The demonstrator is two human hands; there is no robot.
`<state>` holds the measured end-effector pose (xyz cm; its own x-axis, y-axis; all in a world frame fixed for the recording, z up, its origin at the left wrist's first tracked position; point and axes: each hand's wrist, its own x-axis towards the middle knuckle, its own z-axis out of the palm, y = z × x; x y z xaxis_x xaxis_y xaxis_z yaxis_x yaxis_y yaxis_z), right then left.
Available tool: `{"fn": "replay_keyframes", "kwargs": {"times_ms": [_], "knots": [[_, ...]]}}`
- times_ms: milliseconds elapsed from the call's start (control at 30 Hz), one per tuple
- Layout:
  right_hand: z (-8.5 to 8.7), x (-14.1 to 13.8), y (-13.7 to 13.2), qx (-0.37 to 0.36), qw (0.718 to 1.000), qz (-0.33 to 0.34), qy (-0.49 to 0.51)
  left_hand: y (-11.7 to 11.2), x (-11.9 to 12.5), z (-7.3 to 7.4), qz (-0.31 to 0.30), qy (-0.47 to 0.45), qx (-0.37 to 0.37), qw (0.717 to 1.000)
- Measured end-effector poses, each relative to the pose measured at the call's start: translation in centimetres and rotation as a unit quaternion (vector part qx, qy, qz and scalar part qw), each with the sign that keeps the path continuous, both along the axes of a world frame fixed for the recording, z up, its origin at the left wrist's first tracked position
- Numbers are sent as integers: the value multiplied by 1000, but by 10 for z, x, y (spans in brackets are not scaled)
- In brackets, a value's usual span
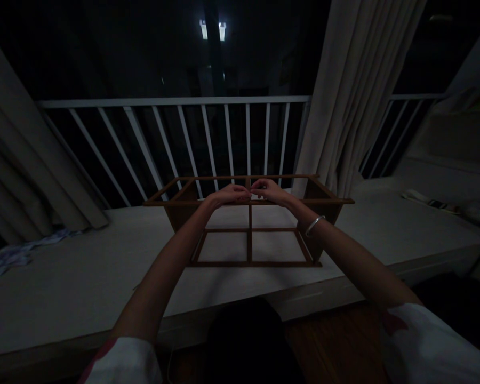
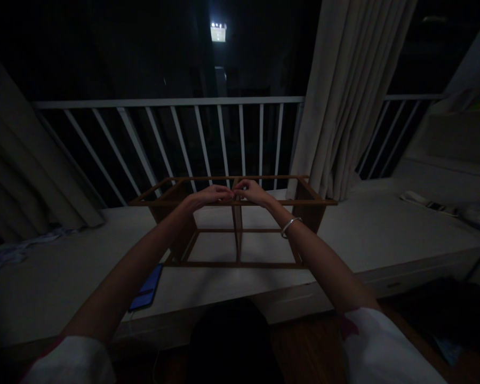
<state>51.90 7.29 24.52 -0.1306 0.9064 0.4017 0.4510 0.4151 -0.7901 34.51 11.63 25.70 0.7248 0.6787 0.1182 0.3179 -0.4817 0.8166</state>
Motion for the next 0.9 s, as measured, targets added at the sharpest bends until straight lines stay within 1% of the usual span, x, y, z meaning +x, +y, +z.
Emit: {"fn": "replay_keyframes", "kwargs": {"times_ms": [200,400,567,700,900], "knots": [[-2,3,6,-18,1000,-21,6,-2,1,1,8,11,21,1000],[-2,2,5,-43,998,-42,27,-5,0,1,22,24,12,999],[0,2,2,-48,998,-32,39,-8,-3,3,8,12,-3,1000],[0,3,2,-55,997,-24,46,-12,-3,6,-2,-1,-1,1000],[0,2,2,-65,997,-20,38,-10,-3,6,-12,19,-3,1000]]}}
